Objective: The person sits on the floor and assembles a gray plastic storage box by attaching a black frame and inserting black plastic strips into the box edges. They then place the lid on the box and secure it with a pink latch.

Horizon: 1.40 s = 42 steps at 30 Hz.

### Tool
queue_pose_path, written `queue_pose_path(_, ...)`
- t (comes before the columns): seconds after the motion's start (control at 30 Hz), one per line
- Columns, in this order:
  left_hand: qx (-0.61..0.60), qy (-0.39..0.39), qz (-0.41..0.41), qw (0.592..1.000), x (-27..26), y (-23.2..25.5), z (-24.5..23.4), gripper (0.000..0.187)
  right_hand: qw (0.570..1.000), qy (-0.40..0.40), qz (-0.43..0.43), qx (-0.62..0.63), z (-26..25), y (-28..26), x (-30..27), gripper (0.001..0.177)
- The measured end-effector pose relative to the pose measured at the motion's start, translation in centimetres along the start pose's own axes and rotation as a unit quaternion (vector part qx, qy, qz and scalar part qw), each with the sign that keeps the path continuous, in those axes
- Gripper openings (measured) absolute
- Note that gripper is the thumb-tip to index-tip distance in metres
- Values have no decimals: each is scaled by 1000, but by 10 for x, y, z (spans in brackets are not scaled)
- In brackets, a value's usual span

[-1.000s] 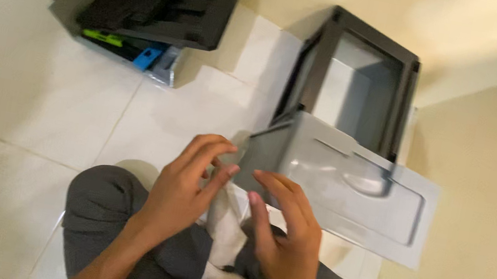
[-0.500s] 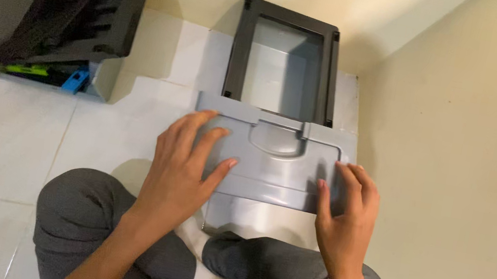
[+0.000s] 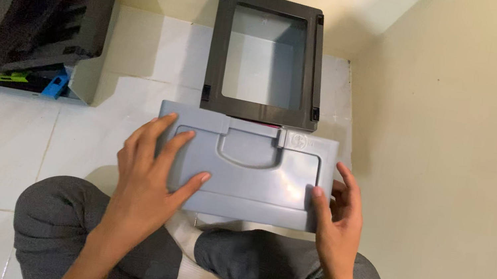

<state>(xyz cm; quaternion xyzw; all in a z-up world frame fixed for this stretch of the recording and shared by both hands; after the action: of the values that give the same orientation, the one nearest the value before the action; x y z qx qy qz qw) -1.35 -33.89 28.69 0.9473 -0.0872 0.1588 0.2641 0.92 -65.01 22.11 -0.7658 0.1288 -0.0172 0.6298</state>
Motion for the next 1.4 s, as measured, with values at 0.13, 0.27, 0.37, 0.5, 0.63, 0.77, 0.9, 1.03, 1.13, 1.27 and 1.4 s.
queue_pose_path(0.13,-12,-8,-11,1000,-11,-1,-6,69,996,-64,-40,57,-2,6,16,49)
queue_pose_path(0.27,-46,-5,-29,999,-23,-6,-11,67,985,-135,-87,68,7,10,36,49)
queue_pose_path(0.37,-40,-1,-29,999,-30,-10,-10,65,966,-184,-124,131,25,16,40,42)
queue_pose_path(0.5,1,9,-5,1000,-31,-12,-13,59,966,-171,-45,188,32,31,38,41)
queue_pose_path(0.63,6,32,-10,999,-33,-14,-25,51,959,-181,-66,210,42,10,22,41)
queue_pose_path(0.77,-16,36,18,999,-33,4,-33,48,962,-173,-33,207,51,-20,6,35)
queue_pose_path(0.9,-100,-27,24,994,-36,35,-33,49,982,-186,-28,35,65,-68,-20,34)
queue_pose_path(1.03,-179,-77,-23,981,-43,57,-43,77,962,-245,-72,-100,83,-127,-51,34)
queue_pose_path(1.13,-180,-73,-43,980,-46,65,-53,98,946,-258,15,-197,92,-142,-66,36)
queue_pose_path(1.27,-176,-2,-73,982,-46,62,-67,83,931,-304,4,-201,110,-162,-80,37)
queue_pose_path(1.4,-154,97,-3,983,-50,62,-88,56,917,-373,-73,-116,122,-175,-88,34)
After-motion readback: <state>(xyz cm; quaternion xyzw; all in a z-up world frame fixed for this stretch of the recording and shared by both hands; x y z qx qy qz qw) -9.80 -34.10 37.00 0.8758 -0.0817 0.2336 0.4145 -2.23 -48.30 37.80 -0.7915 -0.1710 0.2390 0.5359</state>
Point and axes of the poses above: each hand's wrist, its own x-axis towards the middle knuckle, its own z-axis out of the palm, y = z × x, the point moved 8 cm from there along x, towards the middle knuckle, and after that the axes turned 6 degrees about z, right-handed, at the moved point
